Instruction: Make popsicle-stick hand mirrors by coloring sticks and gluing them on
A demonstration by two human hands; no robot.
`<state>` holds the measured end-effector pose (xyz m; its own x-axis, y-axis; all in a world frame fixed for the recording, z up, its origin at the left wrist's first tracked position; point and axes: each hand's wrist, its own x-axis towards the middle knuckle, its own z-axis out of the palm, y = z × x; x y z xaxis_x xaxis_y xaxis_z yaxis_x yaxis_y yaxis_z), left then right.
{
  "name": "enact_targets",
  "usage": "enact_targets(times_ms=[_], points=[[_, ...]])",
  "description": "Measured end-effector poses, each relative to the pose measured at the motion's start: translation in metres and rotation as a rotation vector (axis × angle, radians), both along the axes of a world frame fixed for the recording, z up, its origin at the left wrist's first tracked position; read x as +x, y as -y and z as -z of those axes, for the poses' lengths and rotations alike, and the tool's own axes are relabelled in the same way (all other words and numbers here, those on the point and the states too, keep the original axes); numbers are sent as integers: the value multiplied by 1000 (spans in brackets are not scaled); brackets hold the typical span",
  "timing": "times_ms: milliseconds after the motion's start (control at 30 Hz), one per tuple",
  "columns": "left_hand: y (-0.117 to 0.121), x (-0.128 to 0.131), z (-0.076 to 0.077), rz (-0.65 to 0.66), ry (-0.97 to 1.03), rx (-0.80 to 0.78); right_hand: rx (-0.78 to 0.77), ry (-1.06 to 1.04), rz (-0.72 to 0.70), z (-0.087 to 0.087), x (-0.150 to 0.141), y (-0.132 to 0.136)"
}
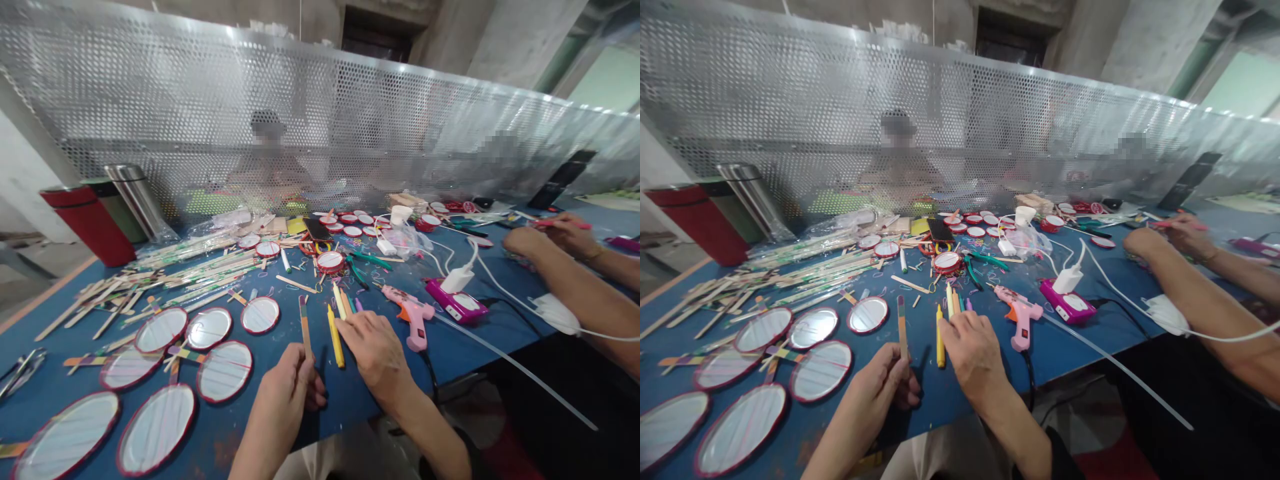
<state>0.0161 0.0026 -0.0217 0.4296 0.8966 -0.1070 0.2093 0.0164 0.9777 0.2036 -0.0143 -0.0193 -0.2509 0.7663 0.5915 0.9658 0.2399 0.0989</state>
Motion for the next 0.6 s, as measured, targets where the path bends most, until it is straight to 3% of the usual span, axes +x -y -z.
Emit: enact_targets(times_ms=[200,600], points=[[-1,0,1,4,6,-7,37,-8,242,6,6,-1],[0,0,1,-6,9,-10,-19,-6,284,7,4,-1]])
